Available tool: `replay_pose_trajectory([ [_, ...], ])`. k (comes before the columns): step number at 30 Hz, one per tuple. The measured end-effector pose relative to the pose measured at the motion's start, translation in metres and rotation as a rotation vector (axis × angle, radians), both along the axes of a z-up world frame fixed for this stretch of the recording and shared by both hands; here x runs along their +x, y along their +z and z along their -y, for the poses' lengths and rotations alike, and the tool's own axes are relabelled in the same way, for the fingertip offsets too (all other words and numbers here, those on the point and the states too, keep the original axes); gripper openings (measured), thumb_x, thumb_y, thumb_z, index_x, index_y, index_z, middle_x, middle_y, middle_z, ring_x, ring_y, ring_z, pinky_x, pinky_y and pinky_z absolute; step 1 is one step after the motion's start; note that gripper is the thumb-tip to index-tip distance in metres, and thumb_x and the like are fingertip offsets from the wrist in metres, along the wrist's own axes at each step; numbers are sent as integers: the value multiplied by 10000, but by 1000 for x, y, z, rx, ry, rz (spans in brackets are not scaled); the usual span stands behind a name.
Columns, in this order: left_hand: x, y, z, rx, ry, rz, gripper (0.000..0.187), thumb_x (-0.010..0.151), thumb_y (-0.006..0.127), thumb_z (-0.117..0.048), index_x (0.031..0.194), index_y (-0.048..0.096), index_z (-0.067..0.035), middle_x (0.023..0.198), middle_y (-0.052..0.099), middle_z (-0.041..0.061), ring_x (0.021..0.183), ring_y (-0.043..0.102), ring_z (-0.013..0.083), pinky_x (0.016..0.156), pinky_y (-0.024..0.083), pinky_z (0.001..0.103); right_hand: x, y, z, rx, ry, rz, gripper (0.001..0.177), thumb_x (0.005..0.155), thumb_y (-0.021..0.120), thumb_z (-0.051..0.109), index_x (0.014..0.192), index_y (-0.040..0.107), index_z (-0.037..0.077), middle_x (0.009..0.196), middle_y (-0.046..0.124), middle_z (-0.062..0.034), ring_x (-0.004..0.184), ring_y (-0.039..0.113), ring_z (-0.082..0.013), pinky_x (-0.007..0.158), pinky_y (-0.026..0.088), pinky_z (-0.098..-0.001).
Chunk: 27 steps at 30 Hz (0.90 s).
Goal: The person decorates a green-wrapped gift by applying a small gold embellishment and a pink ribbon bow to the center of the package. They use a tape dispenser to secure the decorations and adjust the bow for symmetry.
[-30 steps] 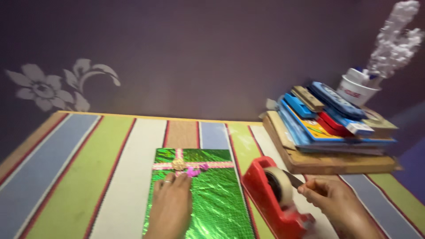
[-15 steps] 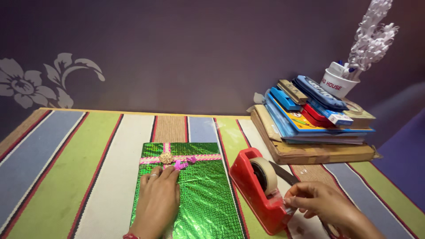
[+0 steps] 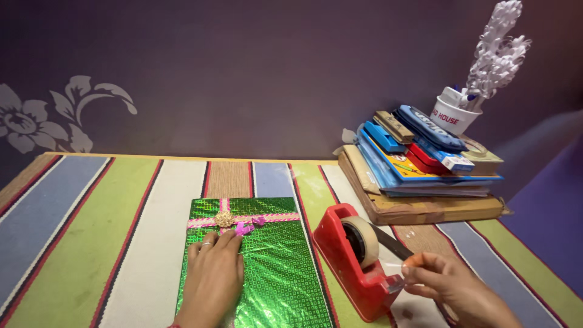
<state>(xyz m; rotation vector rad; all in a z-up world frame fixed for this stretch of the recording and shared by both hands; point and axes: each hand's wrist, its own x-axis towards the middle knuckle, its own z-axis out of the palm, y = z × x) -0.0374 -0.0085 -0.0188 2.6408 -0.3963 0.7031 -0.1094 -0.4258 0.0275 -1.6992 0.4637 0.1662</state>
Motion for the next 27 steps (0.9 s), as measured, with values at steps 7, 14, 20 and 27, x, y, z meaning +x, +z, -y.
replay_pose_trajectory([
  [7, 0, -3, -1, -2, 1, 18, 418, 845, 613, -193, 1242, 664, -73, 1322, 652, 88, 1211, 550, 310, 1022, 365, 487, -17, -20, 5, 115, -181, 88, 282, 839, 782, 134, 1006, 562, 76, 938, 659, -71, 967, 695, -243, 918, 565, -508],
  [14, 0, 0, -1, -14, 2, -29, 411, 853, 605, -188, 1243, 673, -77, 1307, 650, 81, 1213, 554, 297, 1014, 375, 472, -23, -50, -4, 287, -301, 50, 323, 794, 741, 75, 1033, 526, 109, 972, 688, -101, 957, 693, -287, 870, 616, -521],
  [20, 0, 1, 0, 3, 5, -23, 416, 852, 604, -188, 1246, 673, -74, 1333, 652, 84, 1203, 559, 295, 1007, 375, 479, -17, -75, 4, 424, -355, 35, 308, 801, 717, 35, 1008, 517, 145, 958, 673, -68, 937, 681, -245, 864, 610, -545],
  [27, 1, -1, 0, -5, -2, 0, 401, 844, 607, -182, 1222, 680, -72, 1309, 665, 80, 1189, 569, 285, 1004, 384, 474, -13, -108, 17, 632, -347, 97, 216, 822, 684, -7, 940, 572, 135, 888, 643, -61, 874, 668, -220, 847, 578, -572],
])
